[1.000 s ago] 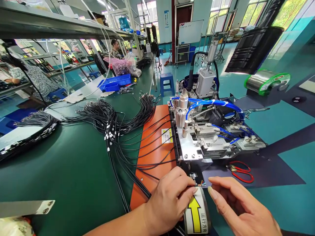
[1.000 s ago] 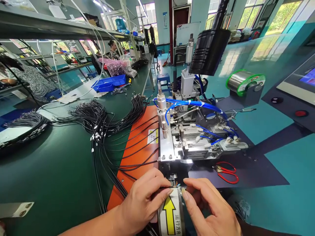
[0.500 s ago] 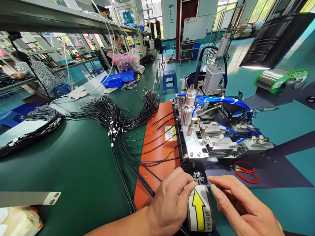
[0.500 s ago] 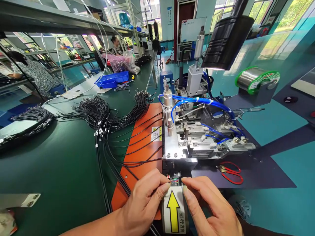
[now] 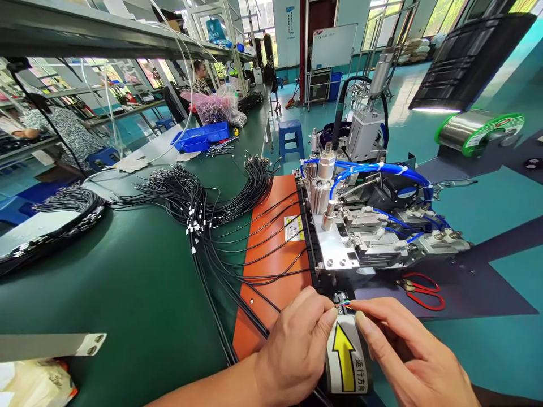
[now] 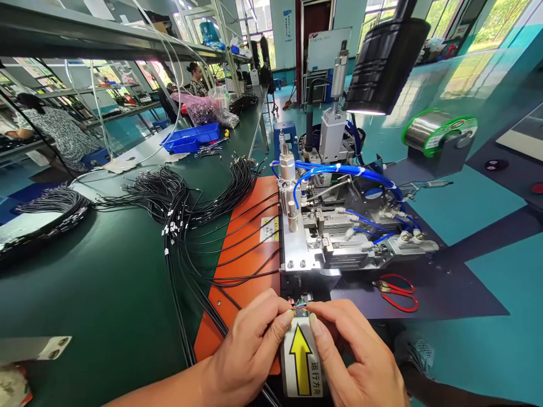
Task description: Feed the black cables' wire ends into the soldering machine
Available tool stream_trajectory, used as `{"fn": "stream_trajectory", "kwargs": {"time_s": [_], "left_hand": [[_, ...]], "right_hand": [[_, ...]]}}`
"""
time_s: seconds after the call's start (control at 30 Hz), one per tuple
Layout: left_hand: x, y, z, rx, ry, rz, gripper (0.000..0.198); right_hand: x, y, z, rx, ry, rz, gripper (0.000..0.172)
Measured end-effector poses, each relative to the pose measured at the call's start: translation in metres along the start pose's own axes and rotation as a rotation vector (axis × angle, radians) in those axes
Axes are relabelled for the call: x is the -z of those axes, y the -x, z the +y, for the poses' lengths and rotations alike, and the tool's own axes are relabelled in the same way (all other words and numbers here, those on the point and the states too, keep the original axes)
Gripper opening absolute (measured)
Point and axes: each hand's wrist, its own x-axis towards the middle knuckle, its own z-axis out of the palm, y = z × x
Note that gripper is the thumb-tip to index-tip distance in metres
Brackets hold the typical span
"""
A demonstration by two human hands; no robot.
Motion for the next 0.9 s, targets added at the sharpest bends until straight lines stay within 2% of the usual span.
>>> {"fn": "stream_trajectory", "kwargs": {"time_s": [0.2, 0.5, 0.7, 0.9], "left_hand": [[0.0, 0.0, 0.0, -0.008, -0.014, 0.007, 0.027], [-0.003, 0.002, -0.002, -0.024, -0.06, 0.011, 0.026], [-0.003, 0.001, -0.001, -0.012, -0.091, 0.006, 0.029], [-0.004, 0.002, -0.005, 0.001, -0.144, -0.023, 0.032]], "right_hand": [[-0.003, 0.0, -0.003, 0.017, -0.003, 0.029, 0.021], [-0.011, 0.003, 0.001, 0.243, 0.059, 0.108, 0.019], [-0.016, 0.0, 0.003, 0.237, 0.089, 0.125, 0.005], [-0.033, 0.004, 0.013, 0.368, 0.161, 0.117, 0.012]]}}
